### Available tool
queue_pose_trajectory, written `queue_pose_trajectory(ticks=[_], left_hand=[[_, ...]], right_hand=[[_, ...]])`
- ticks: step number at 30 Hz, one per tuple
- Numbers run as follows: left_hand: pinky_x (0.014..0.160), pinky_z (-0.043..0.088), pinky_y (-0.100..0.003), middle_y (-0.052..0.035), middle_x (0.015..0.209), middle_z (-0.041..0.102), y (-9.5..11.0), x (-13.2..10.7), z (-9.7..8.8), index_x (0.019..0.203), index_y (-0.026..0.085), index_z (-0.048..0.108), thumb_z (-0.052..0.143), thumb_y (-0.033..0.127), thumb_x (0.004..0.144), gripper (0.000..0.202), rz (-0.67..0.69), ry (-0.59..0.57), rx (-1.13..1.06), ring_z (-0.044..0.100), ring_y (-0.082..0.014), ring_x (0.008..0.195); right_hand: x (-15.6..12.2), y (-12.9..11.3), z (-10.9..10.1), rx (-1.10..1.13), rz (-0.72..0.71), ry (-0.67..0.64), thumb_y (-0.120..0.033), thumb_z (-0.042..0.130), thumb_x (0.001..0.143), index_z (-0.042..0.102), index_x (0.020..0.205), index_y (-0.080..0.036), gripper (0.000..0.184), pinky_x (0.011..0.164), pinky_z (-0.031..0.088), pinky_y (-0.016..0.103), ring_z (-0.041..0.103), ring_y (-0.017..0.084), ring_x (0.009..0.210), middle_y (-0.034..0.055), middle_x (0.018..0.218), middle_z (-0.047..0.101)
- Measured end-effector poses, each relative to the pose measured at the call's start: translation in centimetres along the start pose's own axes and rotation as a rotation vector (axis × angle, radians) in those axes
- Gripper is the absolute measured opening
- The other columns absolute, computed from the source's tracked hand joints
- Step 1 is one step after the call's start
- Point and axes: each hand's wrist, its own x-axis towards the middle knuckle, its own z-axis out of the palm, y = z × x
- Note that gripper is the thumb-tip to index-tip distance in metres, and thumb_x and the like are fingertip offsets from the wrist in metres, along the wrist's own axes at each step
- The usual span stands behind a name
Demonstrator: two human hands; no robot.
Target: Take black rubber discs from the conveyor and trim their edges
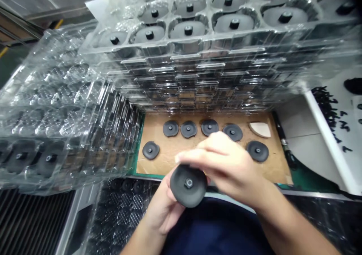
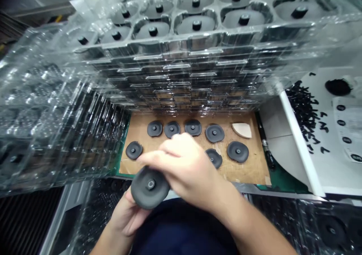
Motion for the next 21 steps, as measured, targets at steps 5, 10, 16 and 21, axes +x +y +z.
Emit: queue_pose_trajectory(ticks=[5,10,16,21], left_hand=[[0.088,0.050,-0.027,-0.0036,0.109,0.071,-0.1,-0.2,-0.9,0.105,0.025,0.068,0.081,0.035,0.059,0.050,-0.013,-0.088,-0.159,0.067,-0.0223,0.098],[0.089,0.050,-0.027,-0.0035,0.107,0.072,0.0,0.3,-0.8,0.104,0.023,0.069,0.080,0.030,0.063,0.043,-0.052,-0.171,-0.161,0.067,-0.0224,0.098],[0.085,0.051,-0.025,-0.0025,0.101,0.073,-0.1,0.6,0.8,0.105,0.021,0.069,0.078,0.027,0.066,0.041,-0.076,-0.254,-0.085,0.068,-0.0207,0.094],[0.087,0.049,-0.025,-0.0028,0.099,0.073,-0.8,0.4,0.4,0.104,0.019,0.069,0.075,0.023,0.069,0.035,-0.091,-0.176,0.016,0.066,-0.0193,0.094]], right_hand=[[-5.3,1.9,1.8,0.113,0.559,0.227,-0.025,0.053,0.089,0.069,0.098,-0.023,0.018,0.067,0.050,0.024,0.064,0.015,0.081,0.0022,0.091,0.071],[-9.5,2.8,2.7,0.173,0.771,0.129,-0.033,0.054,0.088,0.071,0.095,-0.023,0.022,0.072,0.054,0.028,0.068,0.019,0.087,0.0034,0.096,0.073],[-5.3,-0.6,-0.8,-0.042,0.339,0.287,-0.017,0.053,0.089,0.063,0.109,-0.028,0.025,0.070,0.044,0.028,0.061,0.014,0.080,-0.0011,0.095,0.070],[-2.3,-1.4,-0.9,-0.109,0.056,-0.080,-0.008,0.042,0.089,0.067,0.100,-0.021,0.030,0.064,0.032,0.031,0.052,0.014,0.064,0.0002,0.072,0.065]])
